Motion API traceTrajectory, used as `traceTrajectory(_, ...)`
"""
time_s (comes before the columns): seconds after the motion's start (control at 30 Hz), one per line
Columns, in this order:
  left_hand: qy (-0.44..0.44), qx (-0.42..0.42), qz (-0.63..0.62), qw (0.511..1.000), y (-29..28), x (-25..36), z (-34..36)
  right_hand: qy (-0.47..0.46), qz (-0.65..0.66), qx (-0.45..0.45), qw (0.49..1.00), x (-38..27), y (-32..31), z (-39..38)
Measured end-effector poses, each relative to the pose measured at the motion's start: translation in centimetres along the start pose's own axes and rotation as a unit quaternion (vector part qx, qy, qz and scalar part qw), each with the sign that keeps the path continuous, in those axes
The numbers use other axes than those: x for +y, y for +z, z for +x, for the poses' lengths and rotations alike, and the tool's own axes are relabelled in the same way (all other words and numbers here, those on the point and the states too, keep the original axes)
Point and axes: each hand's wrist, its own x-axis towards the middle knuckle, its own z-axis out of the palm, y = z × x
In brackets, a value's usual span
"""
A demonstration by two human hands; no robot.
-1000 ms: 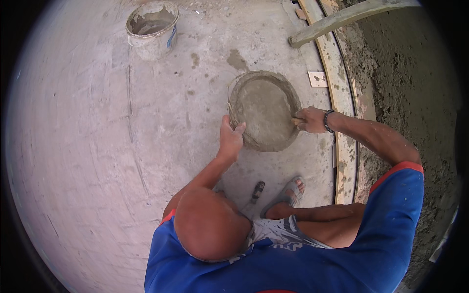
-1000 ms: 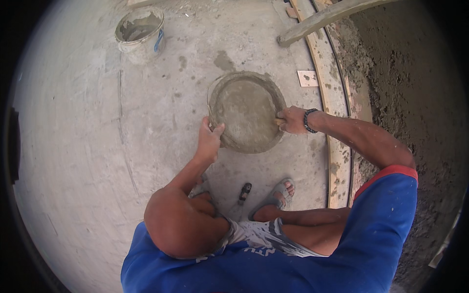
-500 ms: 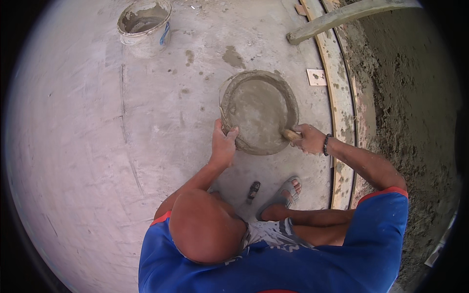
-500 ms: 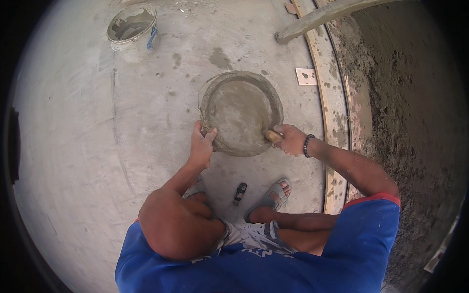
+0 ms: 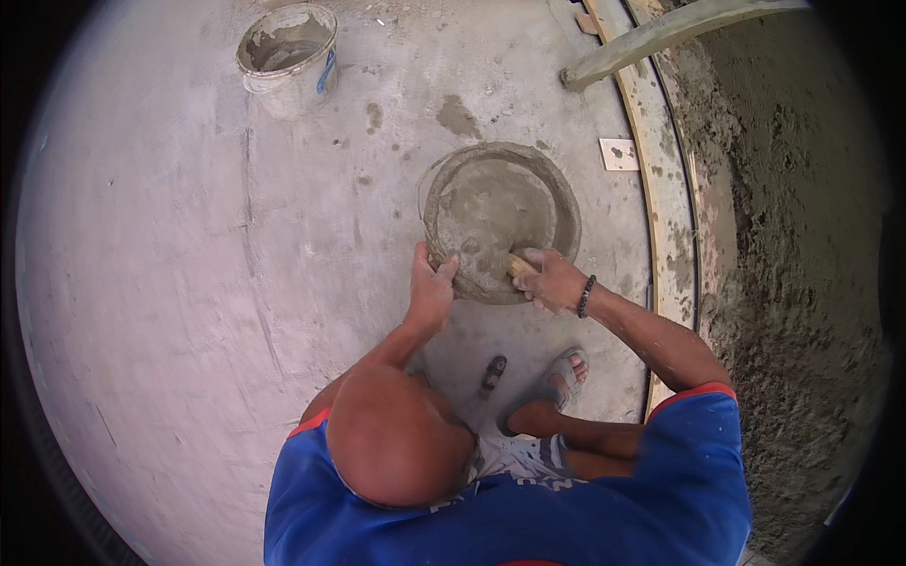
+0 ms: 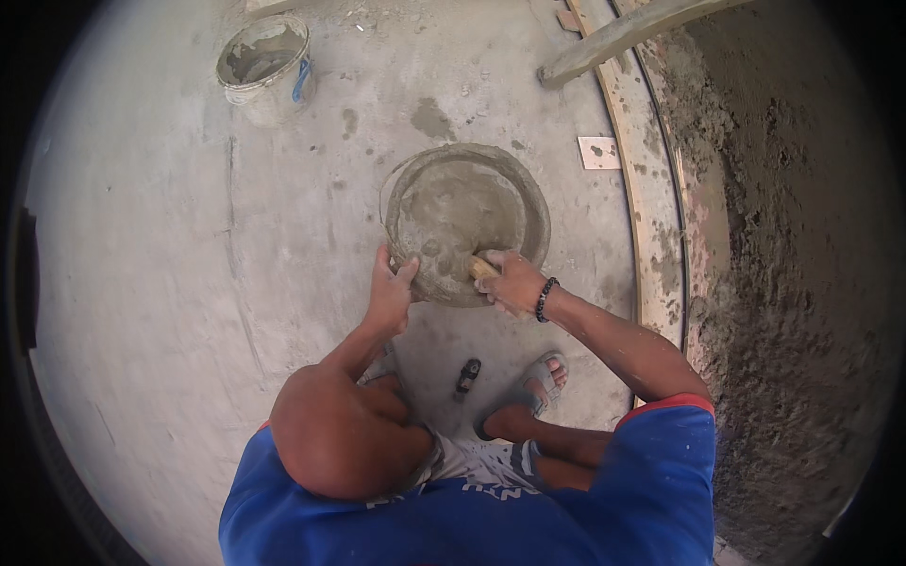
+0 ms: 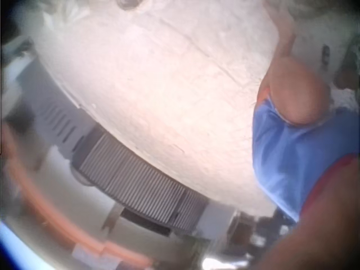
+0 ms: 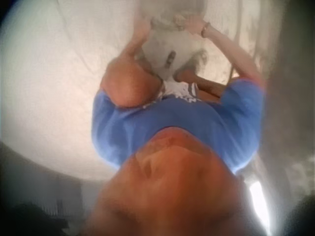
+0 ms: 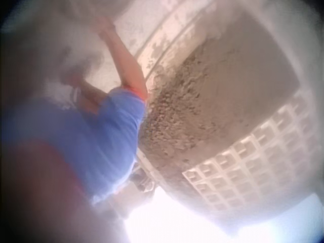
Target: The person scoops wet cement from a pile on the ground into a bucket using a trowel. They then walk to a wall and apply the cement to the surface, smoothing it with the trowel. The person repeats this process, mixing the cement with water in the bucket and continuing to apply it to the wall.
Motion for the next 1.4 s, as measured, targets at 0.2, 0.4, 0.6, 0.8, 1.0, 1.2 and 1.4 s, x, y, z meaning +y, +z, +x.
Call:
traceTrajectory(0.2,0.0,0.006,0.004,1.0,-0.6,0.0,-0.2,0.007,0.166,0.022,0.986,-0.4,-0.2,-2.2)
traceTrajectory(0.4,-0.008,0.008,0.01,1.0,-0.6,0.2,-0.2,-0.113,-0.102,0.147,0.977,0.1,-2.1,-5.3)
traceTrajectory(0.6,0.002,0.015,0.026,1.0,-0.5,0.1,0.2,-0.174,-0.441,0.247,0.845,0.2,-1.3,-5.4)
traceTrajectory(0.8,0.017,0.01,0.019,1.0,-0.7,0.2,0.1,-0.129,-0.526,0.198,0.817,-4.4,-0.3,-6.1)
traceTrajectory(1.0,-0.004,-0.009,0.027,1.0,-0.6,0.9,0.0,-0.144,-0.587,0.114,0.788,-4.2,-0.5,-4.0)
traceTrajectory(1.2,0.03,-0.014,0.066,0.997,-1.2,-1.0,1.3,-0.154,-0.571,0.118,0.798,-2.6,1.2,-3.7)
traceTrajectory(1.4,0.025,-0.015,0.026,0.999,-1.8,0.0,1.0,-0.158,-0.6,0.108,0.777,-10.3,-2.0,-8.2)
